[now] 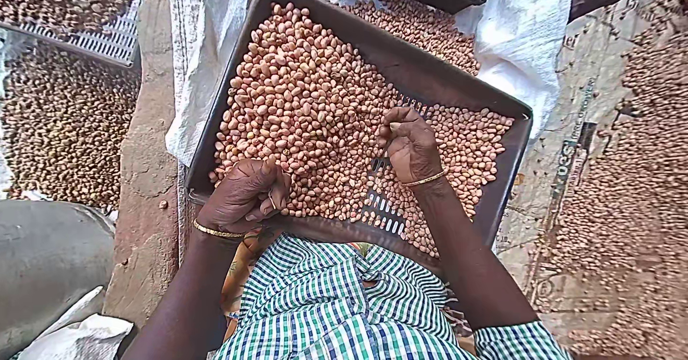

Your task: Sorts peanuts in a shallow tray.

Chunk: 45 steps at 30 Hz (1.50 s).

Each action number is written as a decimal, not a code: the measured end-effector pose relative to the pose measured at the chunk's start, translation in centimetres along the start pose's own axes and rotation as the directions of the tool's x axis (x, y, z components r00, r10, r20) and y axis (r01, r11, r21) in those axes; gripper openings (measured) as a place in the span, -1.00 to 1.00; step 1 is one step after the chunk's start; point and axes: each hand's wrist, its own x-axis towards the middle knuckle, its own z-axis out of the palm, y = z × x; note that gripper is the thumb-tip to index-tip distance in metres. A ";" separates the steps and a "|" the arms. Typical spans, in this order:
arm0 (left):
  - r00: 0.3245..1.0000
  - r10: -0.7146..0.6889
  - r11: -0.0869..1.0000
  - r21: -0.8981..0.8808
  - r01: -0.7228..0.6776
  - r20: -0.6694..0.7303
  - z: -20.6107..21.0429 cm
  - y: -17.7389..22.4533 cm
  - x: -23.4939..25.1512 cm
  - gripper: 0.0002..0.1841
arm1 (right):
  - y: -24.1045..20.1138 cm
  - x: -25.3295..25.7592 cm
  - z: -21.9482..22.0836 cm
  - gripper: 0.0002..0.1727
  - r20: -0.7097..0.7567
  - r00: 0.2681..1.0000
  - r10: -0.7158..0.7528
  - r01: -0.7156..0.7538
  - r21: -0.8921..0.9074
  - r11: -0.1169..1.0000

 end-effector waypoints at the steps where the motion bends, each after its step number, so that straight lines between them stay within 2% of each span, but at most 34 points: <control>1: 1.000 0.002 1.000 0.006 -0.002 0.000 0.0 0.0 0.0 -0.57 | 0.0 0.6 0.3 -0.80 -0.034 0.998 -0.048 0.042 -0.162 0.986; 2: 1.000 0.001 1.000 0.001 -0.001 -0.001 0.0 0.0 -0.1 -0.57 | -0.1 1.1 0.6 -0.87 -0.034 0.995 -0.095 0.075 -0.379 0.922; 4: 1.000 -0.005 1.000 -0.014 0.004 -0.012 0.0 0.0 -0.2 -0.57 | -0.5 1.5 1.6 -0.75 0.015 0.993 -0.114 0.089 -0.718 0.690; 6: 1.000 -0.008 0.999 -0.032 0.007 -0.013 0.0 0.0 -0.2 -0.57 | -0.7 1.5 2.1 -0.67 0.058 0.993 -0.106 0.108 -0.817 0.567; 7: 1.000 -0.007 0.999 -0.037 0.007 -0.010 0.0 0.0 -0.1 -0.58 | -0.6 1.6 1.9 -0.70 0.069 0.990 -0.120 0.126 -0.808 0.576; 9: 1.000 -0.008 0.999 -0.047 0.008 -0.003 0.0 -0.1 -0.1 -0.59 | 0.0 1.8 0.8 -0.87 0.031 0.983 -0.182 0.163 -0.612 0.774; 10: 1.000 -0.007 0.999 -0.051 0.007 0.003 -0.1 0.0 -0.1 -0.59 | 0.3 1.9 0.4 -0.92 -0.008 0.984 -0.175 0.160 -0.364 0.917; 11: 1.000 -0.003 0.999 -0.053 0.003 0.008 -0.1 0.0 -0.2 -0.59 | 0.4 1.8 0.1 -0.78 -0.037 0.991 -0.128 0.125 -0.077 0.989; 12: 1.000 -0.001 0.999 -0.053 0.001 0.011 -0.1 -0.1 -0.2 -0.60 | 0.2 1.8 -0.2 -0.66 -0.042 0.997 -0.065 0.071 0.146 0.987; 13: 1.000 0.000 0.998 -0.055 0.001 0.016 -0.1 -0.1 -0.1 -0.60 | 0.0 1.9 -0.4 -0.61 -0.028 0.999 -0.023 0.030 0.255 0.966; 14: 1.000 -0.002 0.998 -0.058 0.003 0.022 -0.2 -0.1 -0.1 -0.60 | -0.3 2.0 -0.4 -0.62 -0.010 1.000 0.002 0.000 0.261 0.965; 16: 1.000 -0.009 0.998 -0.069 0.010 0.022 -0.2 -0.1 0.0 -0.60 | -1.3 2.8 0.5 -0.71 -0.032 0.999 0.034 -0.030 0.105 0.994; 18: 1.000 -0.012 0.997 -0.082 0.012 0.009 0.0 -0.1 -0.1 -0.61 | -1.8 4.2 1.4 -0.87 -0.080 0.997 -0.024 0.004 -0.242 0.970; 20: 1.000 -0.007 0.997 -0.082 0.008 0.015 0.0 -0.1 0.0 -0.61 | -2.0 5.5 1.9 -0.81 -0.025 0.995 -0.098 0.059 -0.643 0.764; 22: 1.000 -0.003 0.996 -0.087 0.005 0.019 0.0 -0.1 0.0 -0.61 | -2.3 6.3 2.4 -0.69 0.048 0.995 -0.090 0.092 -0.799 0.594; 23: 1.000 -0.006 0.996 -0.091 0.008 0.018 0.1 -0.1 0.0 -0.61 | -2.4 6.5 2.5 -0.69 0.061 0.995 -0.084 0.099 -0.814 0.572; 24: 1.000 -0.008 0.996 -0.090 0.010 0.019 0.1 -0.1 0.1 -0.61 | -2.3 6.6 2.3 -0.72 0.060 0.994 -0.095 0.105 -0.789 0.606; 25: 1.000 -0.007 0.996 -0.086 0.008 0.020 0.0 -0.1 0.1 -0.60 | -2.1 6.7 2.0 -0.80 0.038 0.992 -0.118 0.111 -0.699 0.707; 26: 1.000 -0.002 0.996 -0.086 0.003 0.022 0.0 -0.1 0.0 -0.60 | -1.8 6.6 1.8 -0.90 -0.001 0.991 -0.136 0.118 -0.500 0.858; 27: 1.000 0.006 0.996 -0.091 -0.004 0.026 0.0 -0.1 0.0 -0.60 | -1.6 6.5 1.9 -0.81 -0.041 0.994 -0.104 0.094 -0.187 0.978; 28: 1.000 0.012 0.995 -0.095 -0.009 0.026 0.0 -0.2 0.0 -0.60 | -1.8 6.4 1.9 -0.68 -0.047 0.998 -0.042 0.045 0.056 0.997; 29: 1.000 0.012 0.995 -0.100 -0.010 0.026 0.0 -0.2 0.0 -0.60 | -2.0 6.3 1.8 -0.64 -0.025 1.000 0.004 0.000 0.166 0.986; 30: 1.000 0.009 0.995 -0.098 -0.007 0.026 0.1 -0.2 0.0 -0.60 | -2.1 6.2 2.0 -0.66 -0.002 0.999 0.032 -0.032 0.166 0.986; 31: 1.000 0.008 0.996 -0.094 -0.005 0.027 0.1 -0.2 0.1 -0.60 | -2.2 6.2 2.5 -0.70 0.001 0.999 0.051 -0.051 0.093 0.994; 33: 1.000 0.007 0.996 -0.091 -0.005 0.023 0.2 -0.2 0.1 -0.60 | -2.6 6.4 4.2 -0.86 0.014 1.000 0.022 -0.019 -0.222 0.975; 35: 1.000 0.010 0.996 -0.094 -0.008 0.018 0.2 -0.2 0.0 -0.61 | -2.9 6.9 5.2 -0.83 0.117 0.993 -0.028 0.093 -0.591 0.801; 37: 0.999 0.009 0.995 -0.095 -0.005 0.034 0.1 -0.1 0.1 -0.61 | -3.2 7.4 5.8 -0.73 0.197 0.980 -0.027 0.166 -0.734 0.658; 38: 0.999 0.007 0.995 -0.100 -0.003 0.043 0.1 -0.2 0.1 -0.60 | -3.2 7.6 5.6 -0.77 0.200 0.979 -0.030 0.170 -0.730 0.662; 39: 0.999 0.006 0.995 -0.103 -0.001 0.048 0.1 -0.2 0.1 -0.60 | -3.1 7.7 5.2 -0.85 0.182 0.983 -0.038 0.151 -0.662 0.734; 40: 0.999 0.006 0.995 -0.104 -0.001 0.050 0.1 -0.2 0.2 -0.60 | -2.9 7.5 4.6 -0.96 0.151 0.988 -0.041 0.110 -0.479 0.871; 41: 0.999 0.008 0.995 -0.103 -0.003 0.050 0.1 -0.2 0.1 -0.59 | -2.6 7.2 4.0 -0.82 0.121 0.992 -0.028 0.049 -0.173 0.984; 42: 0.999 0.012 0.994 -0.105 -0.007 0.048 0.0 -0.2 0.1 -0.60 | -2.4 6.9 3.4 -0.68 0.113 0.994 -0.009 -0.003 0.102 0.995; 43: 0.999 0.014 0.994 -0.108 -0.009 0.050 0.0 -0.2 0.0 -0.60 | -2.1 6.7 2.6 -0.61 0.112 0.994 0.009 -0.037 0.254 0.967; 45: 0.998 0.007 0.995 -0.101 -0.001 0.059 -0.1 -0.2 0.1 -0.59 | -1.8 6.1 1.7 -0.62 0.087 0.995 0.048 -0.069 0.256 0.964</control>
